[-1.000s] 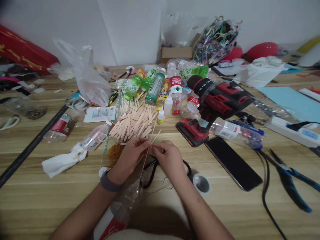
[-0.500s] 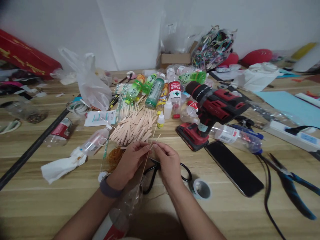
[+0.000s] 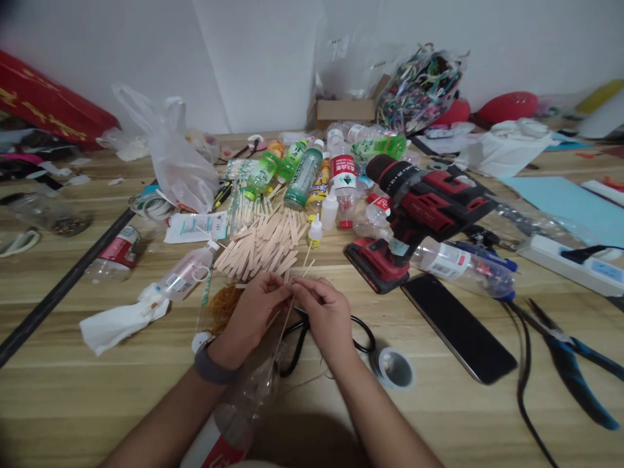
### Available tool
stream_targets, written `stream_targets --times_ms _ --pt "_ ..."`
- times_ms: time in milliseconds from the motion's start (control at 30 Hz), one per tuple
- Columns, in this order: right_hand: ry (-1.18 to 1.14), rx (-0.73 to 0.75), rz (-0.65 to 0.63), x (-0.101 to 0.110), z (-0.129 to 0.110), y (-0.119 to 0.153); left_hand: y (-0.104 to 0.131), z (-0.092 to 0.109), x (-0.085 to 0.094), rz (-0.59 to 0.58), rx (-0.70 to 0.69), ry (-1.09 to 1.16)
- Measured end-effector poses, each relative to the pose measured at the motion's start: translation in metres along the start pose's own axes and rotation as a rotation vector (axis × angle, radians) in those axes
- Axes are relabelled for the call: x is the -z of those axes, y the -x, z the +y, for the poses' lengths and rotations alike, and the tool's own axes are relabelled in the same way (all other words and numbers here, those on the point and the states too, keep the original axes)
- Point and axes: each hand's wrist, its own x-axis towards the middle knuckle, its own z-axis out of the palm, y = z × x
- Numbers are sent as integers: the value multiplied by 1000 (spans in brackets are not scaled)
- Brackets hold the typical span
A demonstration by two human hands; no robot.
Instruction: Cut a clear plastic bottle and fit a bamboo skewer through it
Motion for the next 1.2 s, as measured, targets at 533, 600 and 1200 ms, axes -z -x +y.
stream_targets --times_ms 533,600,1200 --pt "-69 -293 -191 9 -17 -3 -2 -4 7 -124 -205 -266" --pt "-97 -320 -219 11 -19 -2 -1 -2 7 -140 -245 -357" --pt "-104 -295 -262 6 -26 9 10 -5 1 67 -663 -1101"
